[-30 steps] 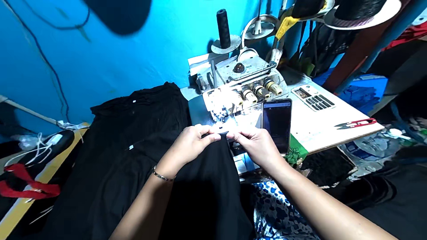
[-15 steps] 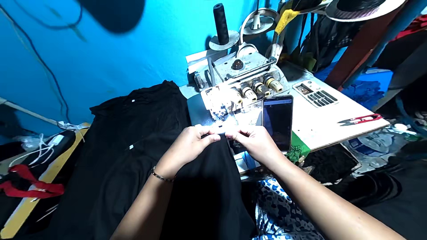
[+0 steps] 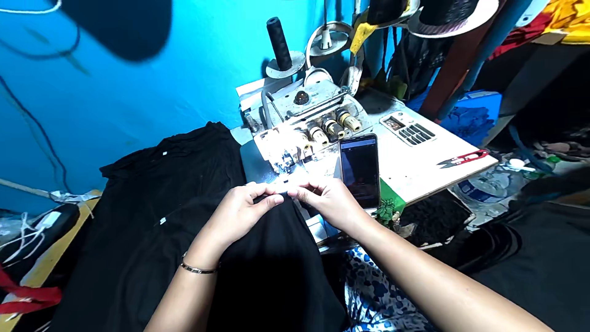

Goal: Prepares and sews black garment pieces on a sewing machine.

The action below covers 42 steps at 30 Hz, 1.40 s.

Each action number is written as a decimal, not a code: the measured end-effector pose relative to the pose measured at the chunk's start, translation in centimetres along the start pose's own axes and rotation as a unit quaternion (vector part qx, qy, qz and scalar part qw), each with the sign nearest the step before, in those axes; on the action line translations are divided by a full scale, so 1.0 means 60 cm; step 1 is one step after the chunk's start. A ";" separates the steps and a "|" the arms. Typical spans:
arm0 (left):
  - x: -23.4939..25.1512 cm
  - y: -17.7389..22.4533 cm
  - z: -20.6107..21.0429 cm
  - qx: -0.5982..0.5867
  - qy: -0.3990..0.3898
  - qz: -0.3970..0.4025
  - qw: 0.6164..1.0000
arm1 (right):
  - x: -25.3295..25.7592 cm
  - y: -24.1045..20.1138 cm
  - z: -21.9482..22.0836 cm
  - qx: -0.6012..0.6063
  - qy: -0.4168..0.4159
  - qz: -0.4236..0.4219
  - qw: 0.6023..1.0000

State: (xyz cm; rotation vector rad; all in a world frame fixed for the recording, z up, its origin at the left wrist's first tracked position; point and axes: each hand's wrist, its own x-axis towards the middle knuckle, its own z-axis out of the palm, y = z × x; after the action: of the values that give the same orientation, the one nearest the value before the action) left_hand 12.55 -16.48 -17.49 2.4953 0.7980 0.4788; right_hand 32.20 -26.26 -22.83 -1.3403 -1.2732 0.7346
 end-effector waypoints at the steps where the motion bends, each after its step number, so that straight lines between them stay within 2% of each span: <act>1: 0.000 -0.001 0.000 0.001 0.004 0.001 1.000 | 0.000 0.002 0.000 0.007 -0.012 -0.008 1.000; 4: -0.003 -0.004 0.000 -0.002 0.006 -0.003 1.000 | 0.000 0.005 0.001 0.042 -0.020 -0.002 0.999; 10: -0.012 0.016 0.000 -0.057 0.005 -0.066 0.996 | -0.002 0.005 0.007 0.095 -0.016 0.080 0.992; 14: -0.012 0.022 0.001 -0.081 0.010 -0.086 0.993 | -0.007 0.008 0.012 0.097 -0.010 0.043 0.994; 18: -0.020 0.044 -0.017 -0.042 0.022 -0.032 0.998 | -0.017 -0.011 0.006 0.103 0.031 -0.015 0.994; 20: -0.014 0.051 -0.021 -0.015 0.040 -0.023 0.999 | -0.017 -0.019 0.001 0.077 0.044 -0.028 0.996; 26: 0.019 0.008 0.028 0.015 0.028 -0.107 0.994 | 0.012 0.025 0.024 -0.089 0.116 -0.021 0.989; 29: 0.012 0.015 0.031 0.007 0.045 -0.124 0.991 | 0.010 0.029 0.031 -0.124 0.144 -0.050 0.980; 33: 0.029 -0.007 0.035 -0.001 0.041 -0.145 0.989 | 0.022 0.037 0.036 -0.187 0.164 -0.067 0.966; 42: 0.067 -0.026 0.028 -0.015 0.031 -0.187 0.982 | 0.048 0.038 0.046 -0.273 0.179 -0.058 0.943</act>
State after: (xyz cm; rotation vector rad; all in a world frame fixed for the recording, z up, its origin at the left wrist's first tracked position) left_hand 15.68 -13.43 -19.00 2.2378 1.2428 0.4311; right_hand 30.91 -22.40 -24.88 -1.7282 -1.2878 0.0316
